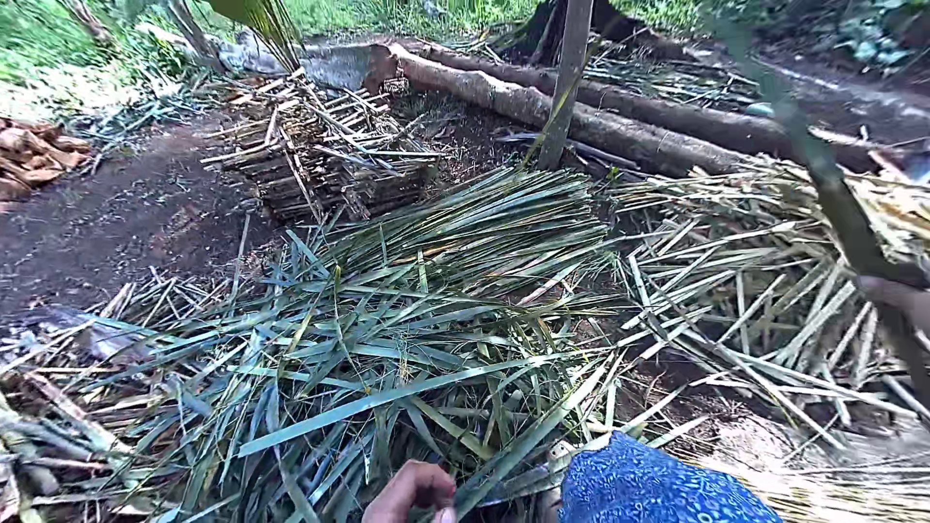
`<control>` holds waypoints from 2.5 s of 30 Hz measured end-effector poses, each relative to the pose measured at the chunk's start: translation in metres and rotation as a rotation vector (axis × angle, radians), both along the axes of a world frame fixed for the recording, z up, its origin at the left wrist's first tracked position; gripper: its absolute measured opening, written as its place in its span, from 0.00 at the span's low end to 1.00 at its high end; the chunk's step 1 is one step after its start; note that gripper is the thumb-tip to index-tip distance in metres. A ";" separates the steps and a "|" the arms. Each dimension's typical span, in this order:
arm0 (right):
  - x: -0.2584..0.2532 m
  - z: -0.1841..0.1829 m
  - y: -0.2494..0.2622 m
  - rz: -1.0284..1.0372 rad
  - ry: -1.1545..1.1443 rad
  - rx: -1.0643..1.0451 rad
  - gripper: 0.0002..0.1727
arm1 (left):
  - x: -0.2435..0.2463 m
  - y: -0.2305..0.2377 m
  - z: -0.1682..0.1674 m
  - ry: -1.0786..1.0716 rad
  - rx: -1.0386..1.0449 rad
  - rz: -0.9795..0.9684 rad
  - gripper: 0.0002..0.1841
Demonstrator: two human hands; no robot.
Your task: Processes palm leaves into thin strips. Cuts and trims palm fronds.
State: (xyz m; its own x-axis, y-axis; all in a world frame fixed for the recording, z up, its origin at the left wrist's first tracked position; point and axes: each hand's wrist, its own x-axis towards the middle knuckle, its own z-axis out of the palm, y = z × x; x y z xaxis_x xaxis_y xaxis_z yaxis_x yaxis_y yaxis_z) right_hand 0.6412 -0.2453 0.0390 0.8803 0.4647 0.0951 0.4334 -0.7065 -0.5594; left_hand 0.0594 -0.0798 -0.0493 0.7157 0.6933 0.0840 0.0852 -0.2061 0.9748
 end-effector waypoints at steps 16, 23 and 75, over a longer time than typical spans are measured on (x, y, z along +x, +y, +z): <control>-0.265 0.017 0.149 0.562 0.803 0.993 0.13 | 0.060 0.007 0.029 0.034 0.105 -0.015 0.18; -0.246 -0.017 0.101 1.015 1.088 0.226 0.38 | 0.027 0.043 0.048 0.182 0.389 0.294 0.18; -0.297 -0.026 0.155 1.045 -0.606 0.020 0.33 | 0.020 0.033 0.044 0.274 0.855 0.428 0.18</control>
State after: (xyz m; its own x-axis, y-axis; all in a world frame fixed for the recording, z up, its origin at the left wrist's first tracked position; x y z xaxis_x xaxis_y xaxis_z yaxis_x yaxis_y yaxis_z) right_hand 0.3441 -0.0901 0.0131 -0.1094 0.9195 0.3775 0.9862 0.1479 -0.0743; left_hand 0.0792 -0.0469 -0.0051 0.4890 0.6810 0.5452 0.5168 -0.7296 0.4478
